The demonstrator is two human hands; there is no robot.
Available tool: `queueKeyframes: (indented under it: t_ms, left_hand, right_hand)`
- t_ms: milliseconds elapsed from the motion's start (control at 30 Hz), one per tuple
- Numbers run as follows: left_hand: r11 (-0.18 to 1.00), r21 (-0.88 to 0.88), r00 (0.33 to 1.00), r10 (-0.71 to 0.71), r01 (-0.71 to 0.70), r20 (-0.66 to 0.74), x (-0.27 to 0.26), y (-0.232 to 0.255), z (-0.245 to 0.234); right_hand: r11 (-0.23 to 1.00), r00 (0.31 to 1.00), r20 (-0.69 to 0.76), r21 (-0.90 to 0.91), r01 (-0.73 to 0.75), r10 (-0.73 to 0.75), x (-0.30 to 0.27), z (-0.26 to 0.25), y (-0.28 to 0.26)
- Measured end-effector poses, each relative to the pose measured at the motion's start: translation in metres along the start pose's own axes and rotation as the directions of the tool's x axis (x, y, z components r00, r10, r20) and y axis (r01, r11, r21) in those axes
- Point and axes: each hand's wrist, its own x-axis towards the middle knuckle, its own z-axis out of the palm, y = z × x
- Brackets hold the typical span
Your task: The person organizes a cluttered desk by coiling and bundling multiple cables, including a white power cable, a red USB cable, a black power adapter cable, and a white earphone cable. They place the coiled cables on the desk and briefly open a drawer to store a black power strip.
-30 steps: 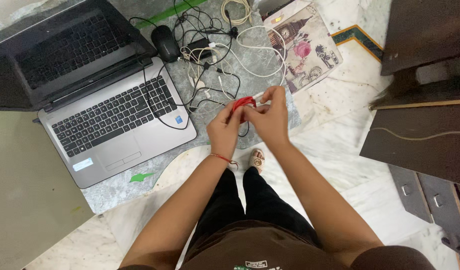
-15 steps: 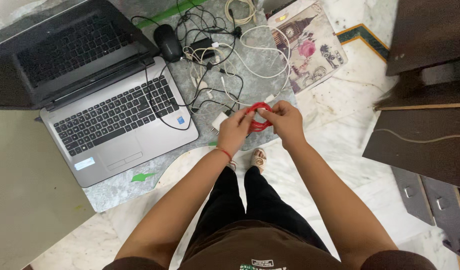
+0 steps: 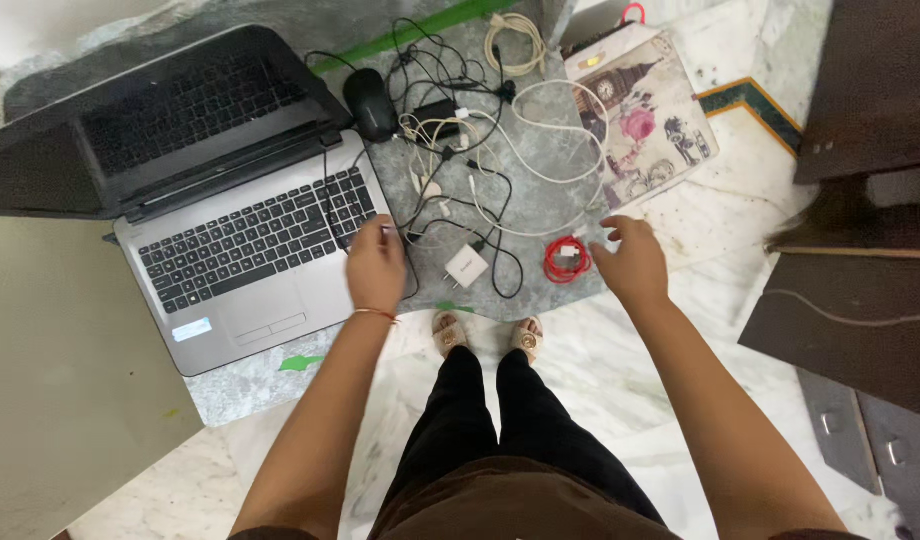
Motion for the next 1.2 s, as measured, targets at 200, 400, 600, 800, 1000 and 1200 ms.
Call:
queueKeyframes:
  t_ms: [200, 400, 600, 800, 1000, 1200]
  left_hand:
    - [0.999, 0.019, 0.989, -0.044, 0.047, -0.140, 0.014, -0.030, -0.030]
    - [0.968, 0.150, 0.966, 0.172, -0.202, 0.191, -0.009, -0.027, -0.014]
    - [0.987, 0.114, 0.970, 0.081, -0.110, 0.231, -0.008, -0.010, -0.023]
    - [0.950, -0.168, 0.949, 0.285, -0.262, 0.136, -0.007, 0.040, -0.084]
    - [0.925, -0.353, 0.990, 0.137, -0.139, -0.031, -0.001, 0.076, -0.140]
    - [0.728, -0.665, 0.983, 0.069, -0.165, -0.168, -0.004, 0.096, -0.184]
  right_hand:
    - [0.985, 0.988, -0.114, 0.126, 0.119, -0.105, 0.001, -0.019, -0.072]
    - [0.921, 0.928, 0.079, 0.179, 0.347, -0.365, 0.007, 0.019, -0.136]
    - [0.876, 0.830, 0.282, 0.173, 0.450, -0.482, 0.036, 0.052, -0.179]
    - [0.763, 0.741, 0.197, 0.250, 0.596, -0.642, 0.051, 0.055, -0.203]
    - [0.807, 0.859, 0.114, 0.424, 0.412, -0.499, 0.090, 0.054, -0.183]
    - [0.827, 0.919, 0.104, 0.483, 0.286, -0.379, 0.124, 0.019, -0.169]
